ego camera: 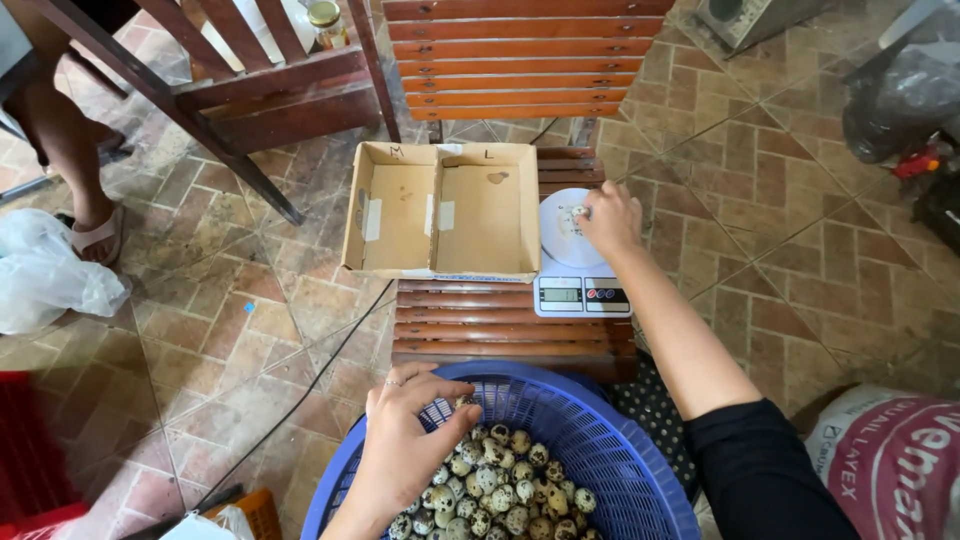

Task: Sorting quail eggs by weight using a digital scale and placing them into a partitioned cardboard box.

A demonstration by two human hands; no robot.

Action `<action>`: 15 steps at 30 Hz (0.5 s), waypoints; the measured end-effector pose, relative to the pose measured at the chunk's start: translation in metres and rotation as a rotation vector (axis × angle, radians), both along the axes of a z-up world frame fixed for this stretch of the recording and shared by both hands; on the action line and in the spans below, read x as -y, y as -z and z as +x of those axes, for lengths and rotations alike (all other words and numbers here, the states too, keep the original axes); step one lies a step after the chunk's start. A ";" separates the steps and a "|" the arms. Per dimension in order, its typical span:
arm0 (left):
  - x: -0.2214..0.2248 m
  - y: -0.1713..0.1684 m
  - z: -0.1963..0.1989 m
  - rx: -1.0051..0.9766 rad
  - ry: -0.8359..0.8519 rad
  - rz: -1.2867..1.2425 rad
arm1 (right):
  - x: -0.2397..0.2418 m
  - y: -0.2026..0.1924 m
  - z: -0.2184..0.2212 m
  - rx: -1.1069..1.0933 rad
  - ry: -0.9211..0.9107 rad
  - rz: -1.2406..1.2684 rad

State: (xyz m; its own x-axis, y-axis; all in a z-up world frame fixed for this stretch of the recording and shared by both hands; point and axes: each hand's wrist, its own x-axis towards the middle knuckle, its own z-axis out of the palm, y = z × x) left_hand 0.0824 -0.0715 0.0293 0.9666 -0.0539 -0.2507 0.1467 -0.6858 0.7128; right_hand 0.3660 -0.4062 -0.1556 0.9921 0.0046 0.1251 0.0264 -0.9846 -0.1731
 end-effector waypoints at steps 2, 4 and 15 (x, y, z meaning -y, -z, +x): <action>-0.001 -0.002 0.001 -0.009 0.006 -0.003 | 0.000 -0.002 0.003 -0.014 0.004 -0.040; -0.002 -0.001 0.000 -0.018 0.015 -0.006 | -0.002 -0.004 0.001 -0.027 0.011 -0.080; -0.001 -0.004 0.000 -0.021 0.021 -0.002 | -0.009 -0.032 -0.004 0.017 0.014 -0.027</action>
State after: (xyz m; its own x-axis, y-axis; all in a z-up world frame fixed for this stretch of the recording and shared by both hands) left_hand 0.0824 -0.0707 0.0328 0.9597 -0.0751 -0.2706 0.1468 -0.6875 0.7112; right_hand 0.3621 -0.3973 -0.1234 0.9899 -0.0058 0.1416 0.0152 -0.9891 -0.1464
